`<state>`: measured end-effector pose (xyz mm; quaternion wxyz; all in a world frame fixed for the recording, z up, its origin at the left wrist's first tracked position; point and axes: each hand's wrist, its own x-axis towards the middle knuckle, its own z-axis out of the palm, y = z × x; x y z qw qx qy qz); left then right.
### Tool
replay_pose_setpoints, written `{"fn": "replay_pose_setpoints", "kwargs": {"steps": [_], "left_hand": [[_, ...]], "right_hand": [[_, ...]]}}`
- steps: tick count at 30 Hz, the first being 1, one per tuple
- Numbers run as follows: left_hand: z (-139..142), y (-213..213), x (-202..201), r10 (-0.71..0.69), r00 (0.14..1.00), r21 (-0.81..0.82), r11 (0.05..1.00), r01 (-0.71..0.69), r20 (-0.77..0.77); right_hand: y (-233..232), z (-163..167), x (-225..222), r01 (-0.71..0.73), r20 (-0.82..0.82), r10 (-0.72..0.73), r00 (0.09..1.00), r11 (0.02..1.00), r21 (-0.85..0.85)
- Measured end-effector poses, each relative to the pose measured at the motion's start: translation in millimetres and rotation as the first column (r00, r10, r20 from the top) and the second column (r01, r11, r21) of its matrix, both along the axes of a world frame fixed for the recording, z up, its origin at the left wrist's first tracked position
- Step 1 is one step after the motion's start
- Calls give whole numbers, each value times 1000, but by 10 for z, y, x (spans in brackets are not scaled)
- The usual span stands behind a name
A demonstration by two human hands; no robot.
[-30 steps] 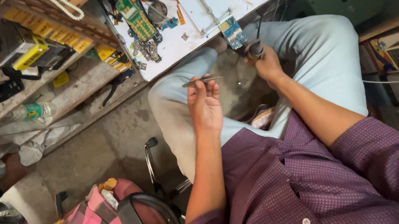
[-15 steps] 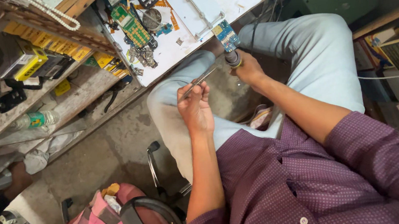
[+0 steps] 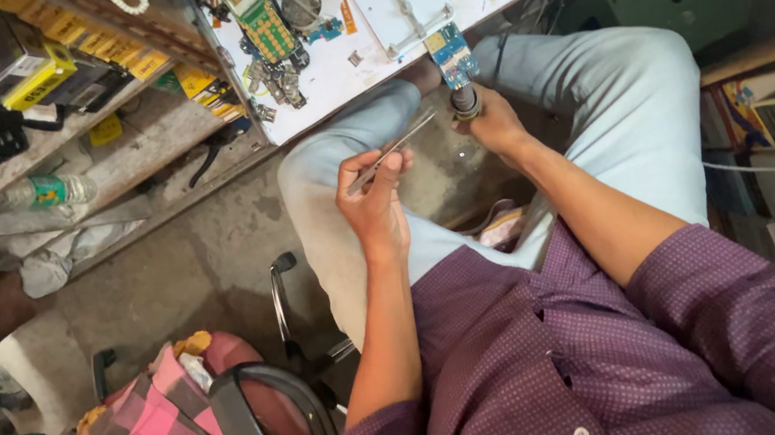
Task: The person sits at a repair bench working on a phone motherboard. They hold the board with tweezers while directing a hot air gun at it, repositioning the board on the work mat, and continuing to heat and probe the board's components.
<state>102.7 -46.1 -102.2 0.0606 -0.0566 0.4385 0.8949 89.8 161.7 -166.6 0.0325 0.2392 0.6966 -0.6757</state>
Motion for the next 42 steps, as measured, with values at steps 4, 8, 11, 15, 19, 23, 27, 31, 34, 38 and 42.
{"fn": "replay_pose_setpoints", "kwargs": {"steps": [4, 8, 11, 15, 19, 23, 27, 31, 34, 38, 42], "left_hand": [[-32, -16, 13, 3, 1000, 0, 1000, -3, 31], [-98, -8, -37, 17, 997, 80, 997, -23, 73], [-133, -12, -39, 11, 992, 132, 991, -27, 122], [-159, -3, -57, 6, 989, 124, 992, -25, 147], [-169, -4, -15, -14, 990, 116, 993, -2, 138], [-190, 23, -38, -41, 994, 111, 993, 30, 97], [-206, 12, -18, -53, 994, 98, 994, 44, 91], [-210, 23, -12, -42, 996, 106, 994, 34, 74], [-201, 33, -17, -45, 997, 83, 996, 40, 67], [-183, 49, -17, -110, 987, 24, 994, 107, 119], [-157, 142, -32, -195, 980, -64, 978, 197, 39]], "right_hand": [[-8, 15, -28, -23, 19, 21, 1000, 997, 77], [-21, 22, -34, -45, -11, 46, 999, 991, 124], [-20, 17, -34, -30, 19, 28, 999, 994, 101], [-26, -3, -28, -48, 38, 43, 998, 986, 157], [-38, -22, -30, -45, 15, 44, 999, 996, 79], [-44, 8, -37, -74, 9, 74, 997, 996, 59], [-59, 124, -26, -87, 15, 87, 996, 993, 77], [-75, 236, -48, -53, 28, 53, 998, 998, -16], [-79, 251, -42, -85, 24, 82, 996, 989, 124], [-25, 200, -27, -45, 41, 42, 998, 995, 90], [89, 164, 39, 120, 44, -120, 992, 993, 13]]}}
